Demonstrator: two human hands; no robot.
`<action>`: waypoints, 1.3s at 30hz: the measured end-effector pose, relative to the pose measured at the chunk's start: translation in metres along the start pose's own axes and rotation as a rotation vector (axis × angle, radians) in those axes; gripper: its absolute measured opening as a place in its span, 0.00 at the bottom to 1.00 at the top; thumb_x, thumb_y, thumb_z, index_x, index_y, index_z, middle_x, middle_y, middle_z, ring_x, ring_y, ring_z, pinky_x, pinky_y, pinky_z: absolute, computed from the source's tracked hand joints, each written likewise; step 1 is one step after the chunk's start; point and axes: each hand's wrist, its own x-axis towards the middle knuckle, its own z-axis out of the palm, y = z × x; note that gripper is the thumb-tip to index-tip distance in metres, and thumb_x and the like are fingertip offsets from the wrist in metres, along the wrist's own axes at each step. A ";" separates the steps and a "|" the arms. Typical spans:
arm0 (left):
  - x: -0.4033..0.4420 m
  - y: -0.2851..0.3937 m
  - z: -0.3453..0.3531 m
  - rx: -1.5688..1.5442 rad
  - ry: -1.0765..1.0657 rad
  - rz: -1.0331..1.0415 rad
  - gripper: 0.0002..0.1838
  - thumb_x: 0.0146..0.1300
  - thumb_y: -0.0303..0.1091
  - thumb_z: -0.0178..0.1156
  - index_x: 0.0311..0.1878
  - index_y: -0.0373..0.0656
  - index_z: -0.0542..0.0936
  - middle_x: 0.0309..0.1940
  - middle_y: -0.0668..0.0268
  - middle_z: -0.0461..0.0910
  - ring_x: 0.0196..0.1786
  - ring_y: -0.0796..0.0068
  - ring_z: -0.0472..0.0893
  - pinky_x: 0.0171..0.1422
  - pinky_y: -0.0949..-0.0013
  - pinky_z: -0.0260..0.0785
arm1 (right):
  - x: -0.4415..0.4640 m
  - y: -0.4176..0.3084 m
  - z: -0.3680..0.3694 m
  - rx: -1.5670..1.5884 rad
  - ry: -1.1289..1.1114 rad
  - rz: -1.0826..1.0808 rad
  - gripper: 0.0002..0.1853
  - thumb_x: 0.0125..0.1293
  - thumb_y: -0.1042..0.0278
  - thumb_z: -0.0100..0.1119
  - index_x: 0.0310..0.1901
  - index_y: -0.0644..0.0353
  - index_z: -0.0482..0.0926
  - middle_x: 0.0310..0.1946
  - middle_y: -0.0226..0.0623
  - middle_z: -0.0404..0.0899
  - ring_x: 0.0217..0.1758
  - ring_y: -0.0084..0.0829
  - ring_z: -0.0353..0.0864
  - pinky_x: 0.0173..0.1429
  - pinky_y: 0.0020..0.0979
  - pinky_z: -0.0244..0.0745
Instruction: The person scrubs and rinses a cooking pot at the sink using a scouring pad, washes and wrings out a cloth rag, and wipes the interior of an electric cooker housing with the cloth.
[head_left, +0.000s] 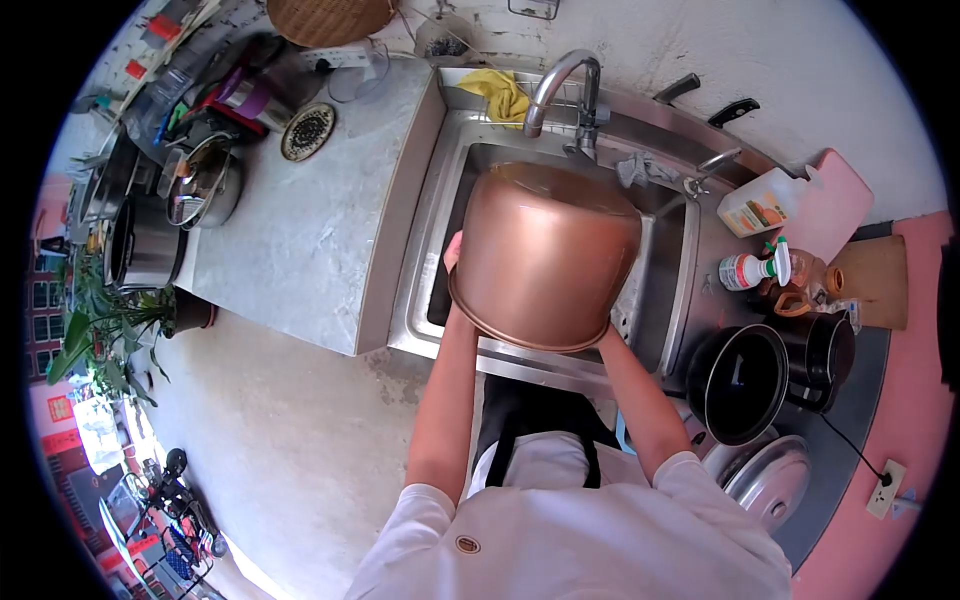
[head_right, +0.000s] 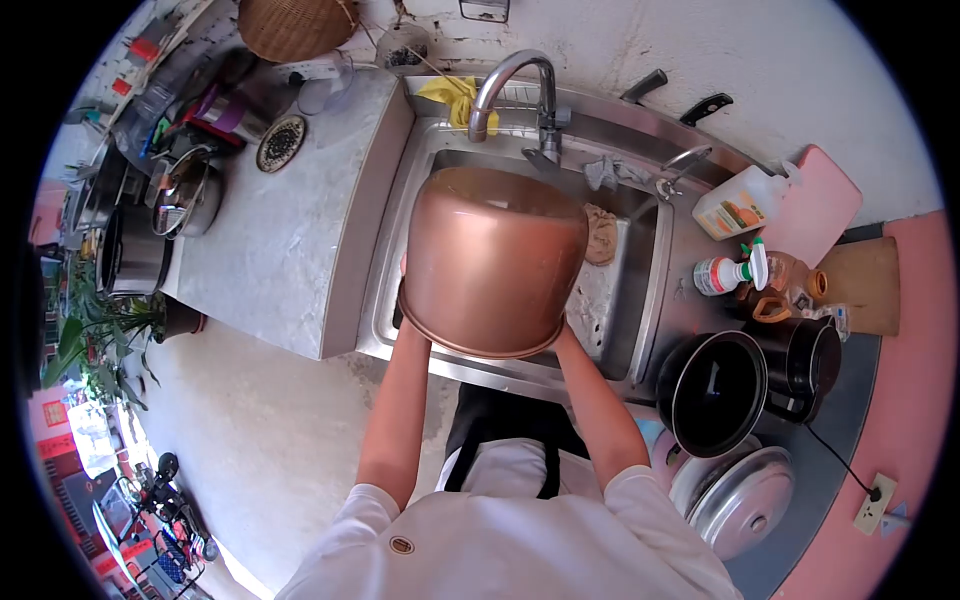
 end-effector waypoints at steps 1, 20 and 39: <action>-0.007 0.007 0.006 0.040 0.009 0.039 0.21 0.66 0.44 0.52 0.54 0.38 0.73 0.42 0.67 0.79 0.41 0.78 0.78 0.45 0.75 0.72 | -0.007 0.003 -0.003 0.019 -0.008 0.056 0.28 0.68 0.49 0.45 0.60 0.63 0.66 0.56 0.34 0.72 0.56 0.30 0.71 0.63 0.33 0.65; -0.054 0.147 0.071 1.260 -0.153 0.574 0.33 0.48 0.18 0.56 0.63 0.42 0.67 0.42 0.47 0.77 0.43 0.52 0.80 0.45 0.66 0.72 | -0.011 -0.022 0.021 -1.215 -0.023 -1.088 0.24 0.64 0.56 0.51 0.57 0.62 0.68 0.53 0.38 0.72 0.53 0.33 0.73 0.57 0.34 0.68; -0.049 0.368 -0.078 1.441 0.436 0.268 0.18 0.53 0.24 0.49 0.49 0.38 0.76 0.30 0.40 0.75 0.34 0.45 0.78 0.39 0.58 0.70 | 0.043 -0.002 -0.024 -1.607 0.212 -0.446 0.21 0.51 0.70 0.60 0.49 0.62 0.73 0.30 0.41 0.80 0.32 0.33 0.81 0.35 0.32 0.75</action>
